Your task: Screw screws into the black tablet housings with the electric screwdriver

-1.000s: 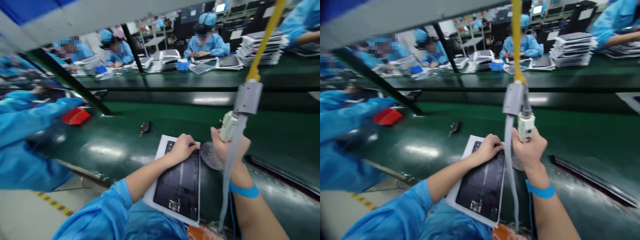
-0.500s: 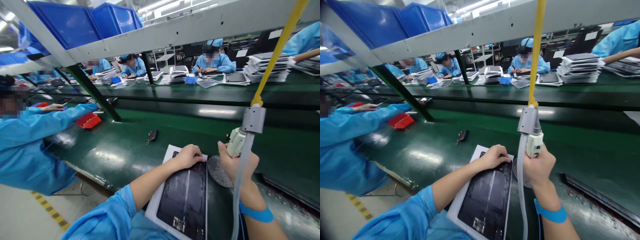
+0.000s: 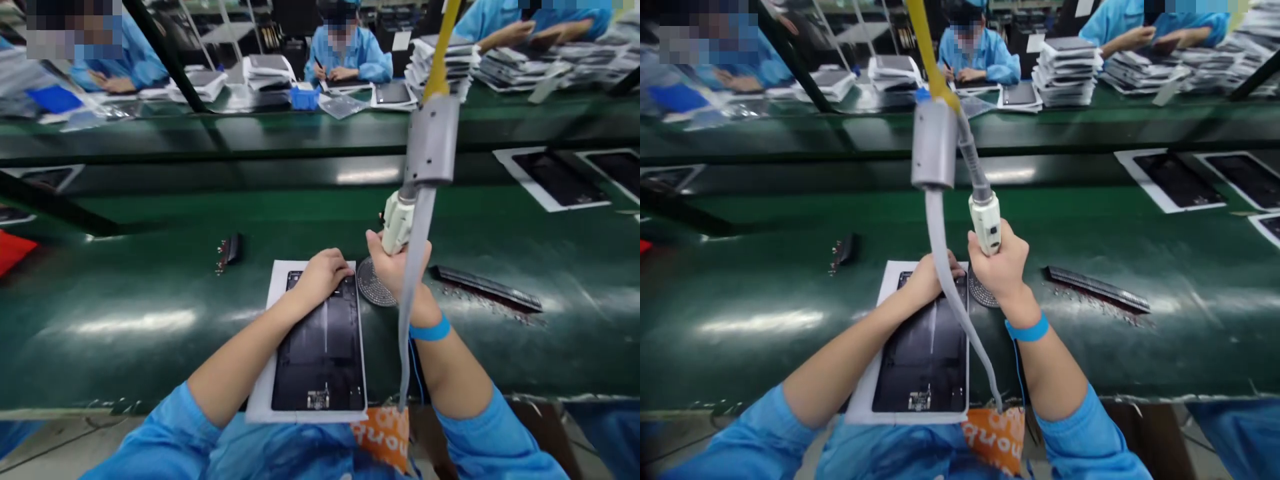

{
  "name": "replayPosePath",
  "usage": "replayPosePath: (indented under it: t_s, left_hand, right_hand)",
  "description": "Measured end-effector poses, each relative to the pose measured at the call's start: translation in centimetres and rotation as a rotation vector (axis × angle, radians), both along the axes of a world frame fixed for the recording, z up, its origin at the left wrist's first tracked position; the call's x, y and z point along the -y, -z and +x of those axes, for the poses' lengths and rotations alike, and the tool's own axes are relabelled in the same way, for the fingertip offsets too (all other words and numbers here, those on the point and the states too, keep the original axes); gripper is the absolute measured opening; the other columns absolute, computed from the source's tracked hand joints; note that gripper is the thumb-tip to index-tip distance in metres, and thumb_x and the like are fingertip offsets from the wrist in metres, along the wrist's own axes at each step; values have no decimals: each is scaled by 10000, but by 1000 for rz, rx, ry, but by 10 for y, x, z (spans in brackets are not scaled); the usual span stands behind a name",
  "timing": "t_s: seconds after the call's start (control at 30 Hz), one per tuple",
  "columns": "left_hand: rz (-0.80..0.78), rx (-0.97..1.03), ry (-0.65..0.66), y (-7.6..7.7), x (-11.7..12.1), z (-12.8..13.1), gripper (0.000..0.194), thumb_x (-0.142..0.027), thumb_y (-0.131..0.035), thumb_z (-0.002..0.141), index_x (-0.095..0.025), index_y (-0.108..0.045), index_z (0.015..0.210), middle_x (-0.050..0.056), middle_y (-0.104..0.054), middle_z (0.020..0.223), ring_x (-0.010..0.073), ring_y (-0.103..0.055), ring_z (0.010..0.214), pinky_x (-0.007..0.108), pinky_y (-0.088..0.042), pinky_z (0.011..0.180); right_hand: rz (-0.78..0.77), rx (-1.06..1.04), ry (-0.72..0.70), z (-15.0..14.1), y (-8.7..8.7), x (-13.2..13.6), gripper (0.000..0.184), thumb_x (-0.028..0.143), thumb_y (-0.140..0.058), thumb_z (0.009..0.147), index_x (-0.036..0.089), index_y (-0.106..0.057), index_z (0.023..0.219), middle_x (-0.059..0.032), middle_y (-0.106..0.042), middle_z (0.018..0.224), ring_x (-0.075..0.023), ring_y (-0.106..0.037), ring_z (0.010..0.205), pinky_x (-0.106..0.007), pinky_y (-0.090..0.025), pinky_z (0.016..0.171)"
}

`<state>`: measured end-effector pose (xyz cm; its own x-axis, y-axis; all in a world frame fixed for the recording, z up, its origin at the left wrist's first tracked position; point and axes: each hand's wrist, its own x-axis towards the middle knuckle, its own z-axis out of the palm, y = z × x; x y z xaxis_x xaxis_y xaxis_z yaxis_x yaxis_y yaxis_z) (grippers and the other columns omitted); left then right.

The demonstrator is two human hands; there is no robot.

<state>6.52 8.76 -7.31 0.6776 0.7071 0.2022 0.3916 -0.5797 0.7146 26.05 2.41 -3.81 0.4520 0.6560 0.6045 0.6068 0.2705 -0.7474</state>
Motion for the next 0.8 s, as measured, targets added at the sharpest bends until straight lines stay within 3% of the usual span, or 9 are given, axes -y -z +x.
replayPosePath:
  t_s: [0.13,0.3,0.53,0.8]
  left_hand:
    - [-41,26,26,-3,-3,0,192,-132,-876,1013,-194,-813,842,40,-754,915,210,-747,880,366,-617,893]
    - [-92,28,6,-6,-2,1,164,-148,-853,1026,-200,-822,874,37,-776,932,208,-758,866,358,-635,850]
    - [14,-2,41,-4,1,1,203,-176,-776,1094,-194,-871,916,88,-804,1007,247,-770,976,398,-635,935]
    - [116,-65,65,4,5,2,272,-290,-675,1182,-203,-888,1036,116,-804,1075,289,-759,1062,439,-638,965]
  right_hand:
    - [19,-11,-22,1,-3,-1,247,417,-818,989,281,-647,875,29,-639,741,-197,-652,671,-415,-678,774]
    - [65,26,-18,3,-5,-1,172,378,-848,969,284,-708,936,9,-702,777,-224,-709,717,-440,-705,792]
    - [92,25,-30,3,-3,-3,145,353,-847,971,294,-782,1087,-16,-761,836,-292,-832,890,-497,-739,904]
    - [72,34,-19,3,-5,-1,141,363,-855,967,291,-739,1001,4,-724,774,-259,-779,764,-481,-726,838]
